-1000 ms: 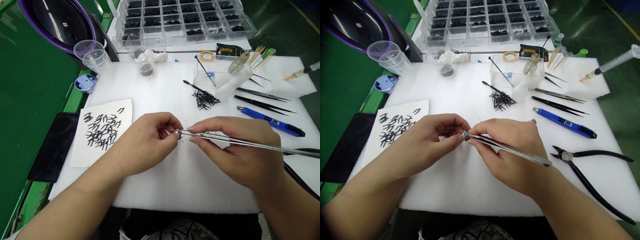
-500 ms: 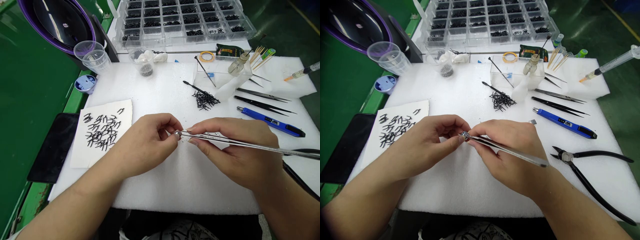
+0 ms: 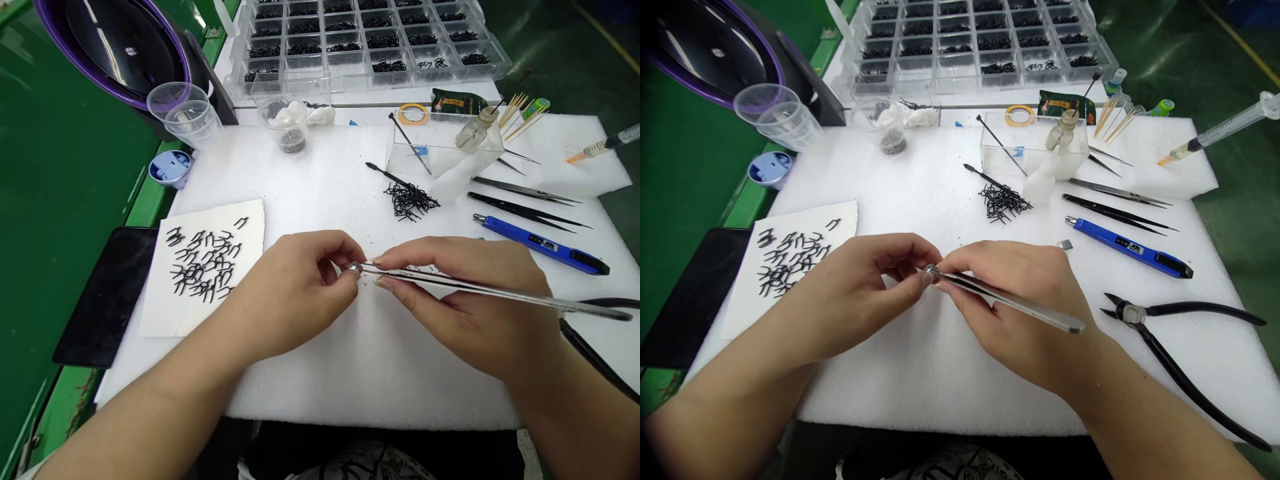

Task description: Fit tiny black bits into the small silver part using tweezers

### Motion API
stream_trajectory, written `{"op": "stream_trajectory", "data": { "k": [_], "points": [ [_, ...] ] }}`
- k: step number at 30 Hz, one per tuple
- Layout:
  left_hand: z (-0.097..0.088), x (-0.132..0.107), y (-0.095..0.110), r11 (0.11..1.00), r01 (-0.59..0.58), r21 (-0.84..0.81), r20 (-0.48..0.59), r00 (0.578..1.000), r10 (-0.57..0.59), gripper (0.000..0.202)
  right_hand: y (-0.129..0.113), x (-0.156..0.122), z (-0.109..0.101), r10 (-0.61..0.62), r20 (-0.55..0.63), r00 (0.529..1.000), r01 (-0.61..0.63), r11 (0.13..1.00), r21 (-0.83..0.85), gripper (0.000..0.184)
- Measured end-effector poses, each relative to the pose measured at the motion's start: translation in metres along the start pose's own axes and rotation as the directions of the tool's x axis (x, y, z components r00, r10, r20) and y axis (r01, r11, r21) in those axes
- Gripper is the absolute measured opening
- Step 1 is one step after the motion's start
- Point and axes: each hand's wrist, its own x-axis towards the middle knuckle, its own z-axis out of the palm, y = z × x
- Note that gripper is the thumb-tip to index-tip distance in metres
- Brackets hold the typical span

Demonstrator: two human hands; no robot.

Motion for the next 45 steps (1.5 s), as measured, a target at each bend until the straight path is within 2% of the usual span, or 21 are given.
{"op": "stream_trajectory", "data": {
  "k": [5,17,26,37,41,43,45],
  "points": [
    [0.003,0.000,0.000,0.994,-0.039,0.102,-0.053,0.998,0.045,0.017,0.002,0.000,-0.001,0.018,0.032,0.999,-0.016,0.999,-0.045,0.002],
    [-0.001,0.000,0.005,0.991,-0.002,0.132,-0.024,1.000,0.005,0.023,0.004,0.001,-0.003,-0.024,0.104,0.994,0.027,0.999,-0.020,0.012],
    [-0.002,-0.002,0.001,0.998,-0.002,0.057,0.010,1.000,0.001,0.023,0.004,0.000,-0.003,-0.023,0.100,0.995,0.017,0.998,0.063,0.008],
    [-0.006,0.001,-0.005,0.993,0.034,-0.113,0.074,0.997,-0.026,0.022,0.003,0.001,-0.002,-0.038,0.076,0.996,0.037,0.999,0.012,0.006],
    [-0.007,0.002,-0.008,0.990,0.048,-0.135,0.083,0.996,-0.037,0.023,0.002,0.002,-0.007,0.009,0.058,0.998,-0.014,0.997,0.073,0.006],
    [-0.007,0.003,-0.010,0.986,0.041,-0.161,0.073,0.997,-0.030,0.022,0.004,0.002,-0.011,0.089,-0.013,0.996,-0.087,0.991,0.100,0.004],
    [-0.007,0.003,-0.010,0.983,0.034,-0.182,0.063,0.998,-0.023,0.020,0.009,0.003,-0.014,0.193,-0.124,0.973,-0.182,0.979,0.095,0.004]
  ]
}}
